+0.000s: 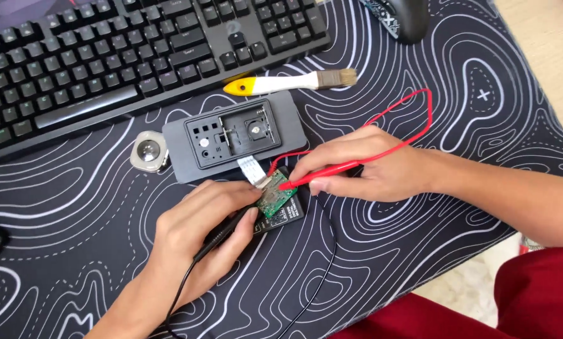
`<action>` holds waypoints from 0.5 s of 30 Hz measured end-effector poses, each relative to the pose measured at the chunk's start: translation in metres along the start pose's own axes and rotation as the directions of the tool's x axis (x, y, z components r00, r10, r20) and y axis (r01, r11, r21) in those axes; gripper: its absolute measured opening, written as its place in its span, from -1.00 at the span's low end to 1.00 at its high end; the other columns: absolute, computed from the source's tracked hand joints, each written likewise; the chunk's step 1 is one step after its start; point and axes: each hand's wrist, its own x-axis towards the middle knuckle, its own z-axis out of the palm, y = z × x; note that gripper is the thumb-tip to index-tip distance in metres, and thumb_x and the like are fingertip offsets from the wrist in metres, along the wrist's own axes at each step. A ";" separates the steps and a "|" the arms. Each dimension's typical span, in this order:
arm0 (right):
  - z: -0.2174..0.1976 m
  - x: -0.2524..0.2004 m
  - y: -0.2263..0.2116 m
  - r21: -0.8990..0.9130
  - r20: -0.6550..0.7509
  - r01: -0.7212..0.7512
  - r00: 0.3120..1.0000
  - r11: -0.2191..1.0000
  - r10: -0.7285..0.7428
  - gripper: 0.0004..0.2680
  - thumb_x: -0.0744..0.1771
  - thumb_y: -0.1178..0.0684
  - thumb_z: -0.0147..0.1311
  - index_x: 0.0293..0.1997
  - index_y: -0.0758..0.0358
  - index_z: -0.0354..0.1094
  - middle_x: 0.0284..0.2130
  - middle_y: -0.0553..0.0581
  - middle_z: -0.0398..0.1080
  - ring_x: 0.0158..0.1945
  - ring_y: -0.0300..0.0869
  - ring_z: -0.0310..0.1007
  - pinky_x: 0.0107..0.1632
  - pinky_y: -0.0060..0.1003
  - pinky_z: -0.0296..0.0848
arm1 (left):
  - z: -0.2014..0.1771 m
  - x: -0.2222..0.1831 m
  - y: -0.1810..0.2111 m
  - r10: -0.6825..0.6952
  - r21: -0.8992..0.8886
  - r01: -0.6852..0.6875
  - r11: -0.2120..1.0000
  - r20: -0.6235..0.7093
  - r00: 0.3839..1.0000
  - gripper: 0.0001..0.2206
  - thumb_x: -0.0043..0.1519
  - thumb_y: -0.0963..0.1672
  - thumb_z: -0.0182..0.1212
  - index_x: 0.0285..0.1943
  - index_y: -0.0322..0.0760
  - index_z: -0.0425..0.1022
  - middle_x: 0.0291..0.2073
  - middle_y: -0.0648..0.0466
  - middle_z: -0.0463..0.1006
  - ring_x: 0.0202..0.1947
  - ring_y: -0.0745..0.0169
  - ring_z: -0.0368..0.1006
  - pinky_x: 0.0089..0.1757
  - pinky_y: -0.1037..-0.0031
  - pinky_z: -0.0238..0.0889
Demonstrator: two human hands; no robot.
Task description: Testing electrical components on a circuit board using multimeter probes to check for continuity or voltage.
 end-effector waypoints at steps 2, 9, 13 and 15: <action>0.001 -0.001 -0.001 -0.006 0.001 -0.016 1.000 1.000 0.016 -0.77 0.47 0.04 0.19 0.28 0.24 0.54 -0.07 0.07 0.74 -0.23 -0.27 0.73 -0.11 -0.42 0.73 | 0.000 0.001 0.002 -0.013 0.006 0.013 1.000 0.007 1.000 -0.84 0.44 -0.24 0.28 0.13 -0.52 0.63 -0.01 -0.20 0.74 -0.04 -0.08 0.74 0.07 0.25 0.58; 0.001 -0.001 -0.005 -0.039 -0.014 -0.013 1.000 0.999 0.012 -0.80 0.48 0.05 0.12 0.20 0.27 0.57 -0.02 0.11 0.72 -0.21 -0.29 0.83 -0.05 -0.43 0.76 | -0.003 0.001 -0.003 0.025 -0.013 -0.024 1.000 0.026 0.999 -0.84 0.49 -0.23 0.22 0.15 -0.53 0.62 -0.01 -0.21 0.73 -0.05 -0.12 0.71 0.08 0.23 0.56; 0.001 -0.005 -0.005 -0.131 -0.019 -0.033 0.999 0.991 0.031 -0.81 0.46 0.04 0.20 0.18 0.21 0.60 -0.01 0.06 0.73 -0.12 -0.25 0.79 -0.03 -0.42 0.69 | -0.002 -0.001 -0.004 0.008 -0.024 -0.008 1.000 0.003 1.000 -0.87 0.49 -0.25 0.25 0.11 -0.55 0.62 -0.05 -0.17 0.73 -0.07 -0.09 0.70 0.08 0.22 0.56; 0.001 -0.006 -0.005 -0.129 -0.022 -0.045 0.999 0.991 0.042 -0.80 0.44 0.06 0.25 0.17 0.28 0.60 -0.04 0.10 0.73 -0.14 -0.25 0.79 -0.05 -0.44 0.73 | -0.001 -0.001 -0.004 0.044 -0.026 -0.043 0.999 0.005 0.999 -0.88 0.49 -0.26 0.24 0.08 -0.59 0.60 -0.07 -0.19 0.73 -0.05 -0.14 0.71 0.09 0.17 0.57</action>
